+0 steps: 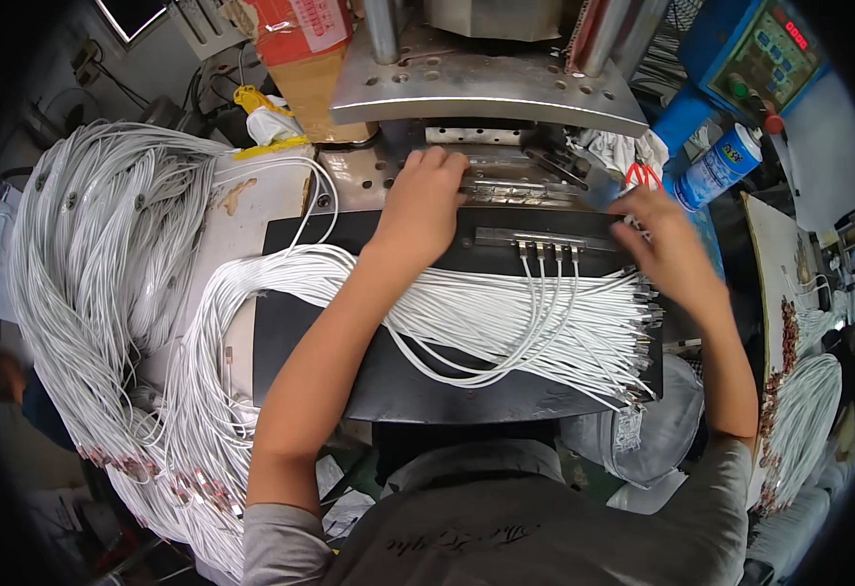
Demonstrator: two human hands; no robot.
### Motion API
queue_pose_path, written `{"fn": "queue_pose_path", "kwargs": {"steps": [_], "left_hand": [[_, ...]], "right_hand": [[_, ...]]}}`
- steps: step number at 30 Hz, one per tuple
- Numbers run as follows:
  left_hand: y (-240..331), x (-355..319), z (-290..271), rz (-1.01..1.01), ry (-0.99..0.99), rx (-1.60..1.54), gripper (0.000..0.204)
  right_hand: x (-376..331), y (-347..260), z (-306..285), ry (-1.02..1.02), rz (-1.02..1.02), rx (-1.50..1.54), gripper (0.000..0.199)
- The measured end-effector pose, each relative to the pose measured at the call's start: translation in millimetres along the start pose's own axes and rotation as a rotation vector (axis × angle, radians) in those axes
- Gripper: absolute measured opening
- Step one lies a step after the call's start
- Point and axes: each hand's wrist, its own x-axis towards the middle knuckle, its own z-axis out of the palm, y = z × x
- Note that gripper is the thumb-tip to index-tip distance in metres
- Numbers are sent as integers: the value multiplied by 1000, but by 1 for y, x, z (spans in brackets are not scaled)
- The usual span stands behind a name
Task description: Assembling and crimping connectors onto multiple white electronic cables using a specialized machine and hand tools.
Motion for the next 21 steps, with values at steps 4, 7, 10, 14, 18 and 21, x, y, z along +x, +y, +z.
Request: {"fn": "queue_pose_path", "kwargs": {"steps": [4,7,10,14,18,21], "left_hand": [[73,-24,-12,62,-117,-148,26],[116,-42,-12,47,-323,-208,25],[133,-55,-5,143,-238,21,23],[130,-57,1,154,-209,100,22],[126,-58,1,121,-280,134,22],[111,-43,13,47,-267,91,23]], "right_hand": [[-6,-6,27,-191,19,322,17],[-7,-11,33,-209,41,326,17],[-3,-16,37,-180,35,320,17],[5,-23,42,-225,94,319,17],[29,-17,48,-77,-32,168,16],[58,2,68,104,-27,229,19]]}}
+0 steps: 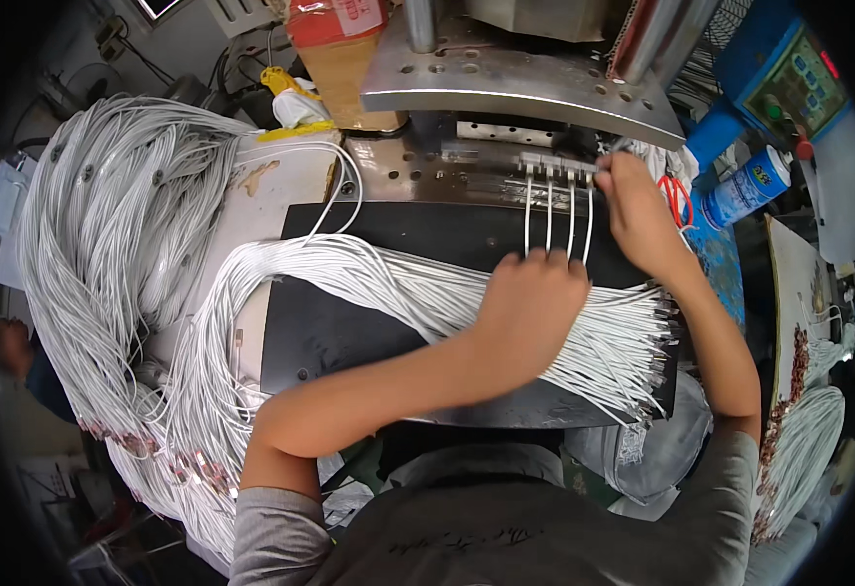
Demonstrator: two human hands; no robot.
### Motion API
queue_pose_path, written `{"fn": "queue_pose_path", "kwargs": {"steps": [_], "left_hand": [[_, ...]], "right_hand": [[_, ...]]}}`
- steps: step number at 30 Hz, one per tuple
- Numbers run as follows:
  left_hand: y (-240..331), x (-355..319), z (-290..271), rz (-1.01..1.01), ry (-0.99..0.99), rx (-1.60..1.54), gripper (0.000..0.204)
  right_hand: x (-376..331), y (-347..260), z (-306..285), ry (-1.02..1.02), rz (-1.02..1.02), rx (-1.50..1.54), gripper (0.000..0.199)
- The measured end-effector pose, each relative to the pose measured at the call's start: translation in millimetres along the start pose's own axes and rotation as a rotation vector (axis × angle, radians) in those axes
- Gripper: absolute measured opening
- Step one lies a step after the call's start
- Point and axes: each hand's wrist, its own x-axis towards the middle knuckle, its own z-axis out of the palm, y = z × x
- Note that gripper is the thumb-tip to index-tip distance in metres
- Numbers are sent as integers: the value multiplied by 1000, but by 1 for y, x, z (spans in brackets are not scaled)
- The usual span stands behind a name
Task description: Assembling and crimping connectors onto multiple white electronic cables using a specialized machine and hand tools.
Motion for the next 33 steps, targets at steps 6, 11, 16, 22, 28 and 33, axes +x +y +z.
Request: {"fn": "queue_pose_path", "kwargs": {"steps": [6,11,16,22,28,33], "left_hand": [[-70,68,-5,-3,91,-161,27],[-100,87,-4,-79,125,-130,29],[-104,86,1,-64,136,-30,30],[-101,77,0,-90,196,42,30],[-121,71,20,-112,499,279,41],[-132,78,21,-117,507,343,48]], "right_hand": [[65,95,62,31,-69,-121,29],[86,131,80,145,-285,-255,26],[93,147,88,138,-109,-361,28],[81,89,62,-41,2,-250,36],[55,-17,35,-143,-129,16,43],[55,-13,42,-15,-233,-93,45]]}}
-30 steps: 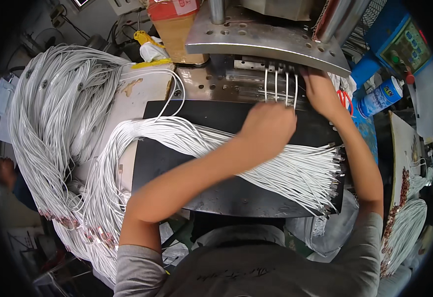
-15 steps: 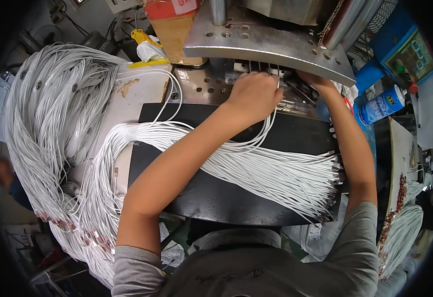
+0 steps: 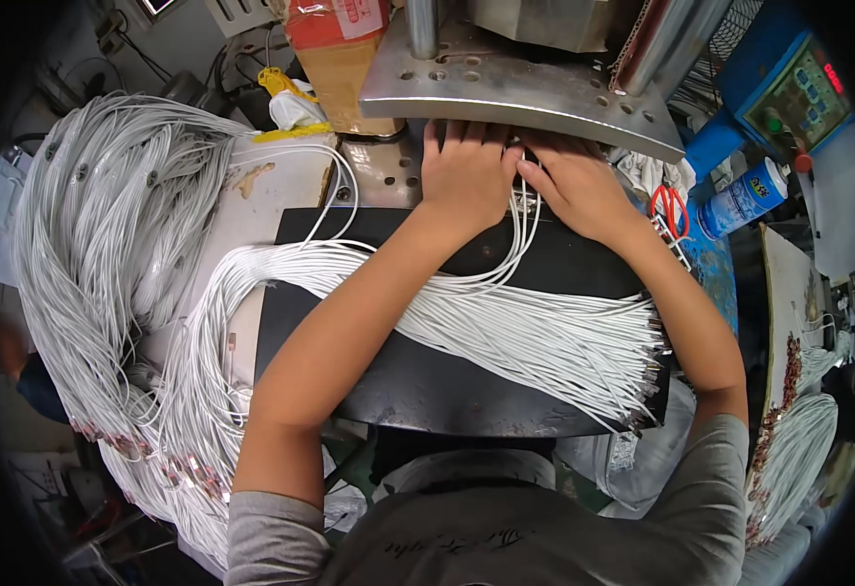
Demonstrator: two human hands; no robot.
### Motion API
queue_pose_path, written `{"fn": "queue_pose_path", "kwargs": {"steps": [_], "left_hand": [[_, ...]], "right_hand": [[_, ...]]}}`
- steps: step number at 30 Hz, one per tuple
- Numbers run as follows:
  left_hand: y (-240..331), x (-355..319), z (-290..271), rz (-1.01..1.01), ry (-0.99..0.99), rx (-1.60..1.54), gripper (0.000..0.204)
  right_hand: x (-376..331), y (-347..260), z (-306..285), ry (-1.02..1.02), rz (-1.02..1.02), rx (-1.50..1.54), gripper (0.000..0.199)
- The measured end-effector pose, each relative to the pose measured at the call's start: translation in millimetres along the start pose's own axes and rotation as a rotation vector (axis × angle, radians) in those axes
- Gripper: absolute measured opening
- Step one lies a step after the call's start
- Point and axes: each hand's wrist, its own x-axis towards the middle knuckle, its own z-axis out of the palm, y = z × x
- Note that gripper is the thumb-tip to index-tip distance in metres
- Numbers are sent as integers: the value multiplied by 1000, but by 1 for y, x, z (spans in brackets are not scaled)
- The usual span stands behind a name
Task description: Assembling and crimping connectors onto multiple white electronic cables using a specialized machine and hand tools.
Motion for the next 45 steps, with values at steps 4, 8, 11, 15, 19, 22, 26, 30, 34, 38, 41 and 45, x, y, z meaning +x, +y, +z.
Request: {"fn": "queue_pose_path", "kwargs": {"steps": [4,8,11,15,19,22,26,30,34,38,41,45], "left_hand": [[-1,6,-7,-39,-115,-22,51],[2,-4,-42,-45,-202,-119,54],[8,-48,-108,91,-280,-236,56],[6,-111,-191,300,-657,-452,60],[1,-159,-234,244,-862,-504,65],[-4,-174,-238,331,-864,-108,77],[-3,-178,-235,326,-826,-72,89],[-5,-180,-233,328,-798,-98,87],[-2,-186,-234,299,-768,-114,83],[-1,-184,-236,315,-781,-91,83],[0,-183,-236,313,-797,-76,82],[-5,-178,-237,281,-828,-211,76]], "right_hand": [[6,1,-8,-216,195,60,45],[-10,-13,-31,-177,244,184,44],[-61,-38,-55,-3,16,72,44],[-148,-97,-97,-212,22,172,52],[-190,-151,-118,-377,184,198,68],[-201,-163,-117,-455,306,28,79],[-209,-156,-106,-369,315,-47,79],[-209,-157,-104,-339,317,-54,81],[-214,-157,-103,-320,271,-41,92],[-214,-158,-105,-336,283,-32,92],[-214,-159,-106,-348,295,-15,95],[-211,-155,-109,-429,267,-77,82]]}}
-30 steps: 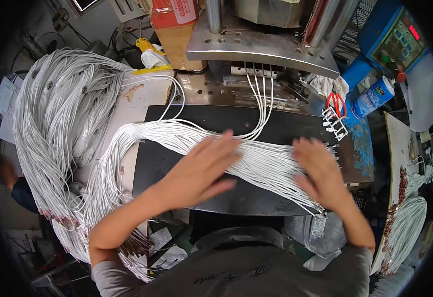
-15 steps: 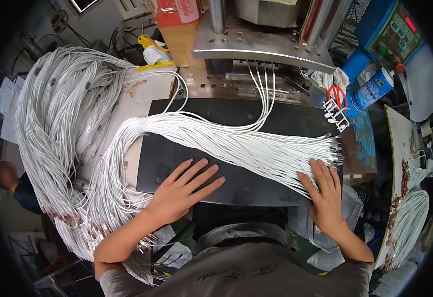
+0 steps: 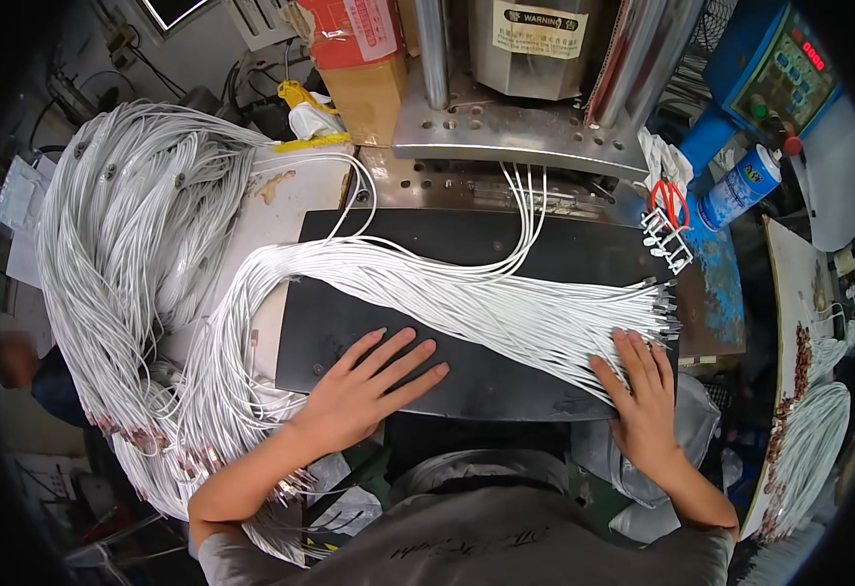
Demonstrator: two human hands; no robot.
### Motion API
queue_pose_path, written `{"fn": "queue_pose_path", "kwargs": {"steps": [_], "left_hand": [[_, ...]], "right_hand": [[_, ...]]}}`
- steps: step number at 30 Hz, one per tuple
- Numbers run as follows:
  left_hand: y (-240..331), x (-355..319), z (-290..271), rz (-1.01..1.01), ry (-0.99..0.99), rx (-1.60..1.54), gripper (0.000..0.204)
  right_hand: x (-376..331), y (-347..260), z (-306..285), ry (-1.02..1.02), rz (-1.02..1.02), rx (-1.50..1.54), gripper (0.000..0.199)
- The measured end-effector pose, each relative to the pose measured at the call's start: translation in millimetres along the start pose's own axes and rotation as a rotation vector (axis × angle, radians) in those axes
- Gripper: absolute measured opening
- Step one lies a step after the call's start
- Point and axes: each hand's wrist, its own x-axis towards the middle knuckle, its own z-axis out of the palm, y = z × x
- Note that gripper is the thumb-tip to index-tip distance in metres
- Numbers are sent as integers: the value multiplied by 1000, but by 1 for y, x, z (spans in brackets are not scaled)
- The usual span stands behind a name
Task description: Assembling and crimping connectors onto multiple white electronic cables using a specialized machine and hand tools.
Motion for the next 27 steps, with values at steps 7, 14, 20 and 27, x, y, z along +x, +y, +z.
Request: {"fn": "queue_pose_path", "kwargs": {"steps": [7,14,20,27], "left_hand": [[-70,43,-33,-131,398,22,68],[-98,59,-26,-208,403,153,63],[-18,123,-37,170,358,-251,59],[13,184,-19,90,-160,-89,44]], "right_hand": [[26,0,-14,71,-2,124,79],[50,34,-26,153,-3,233,72],[86,148,-6,612,327,89,36],[68,150,-29,575,395,301,21]]}}
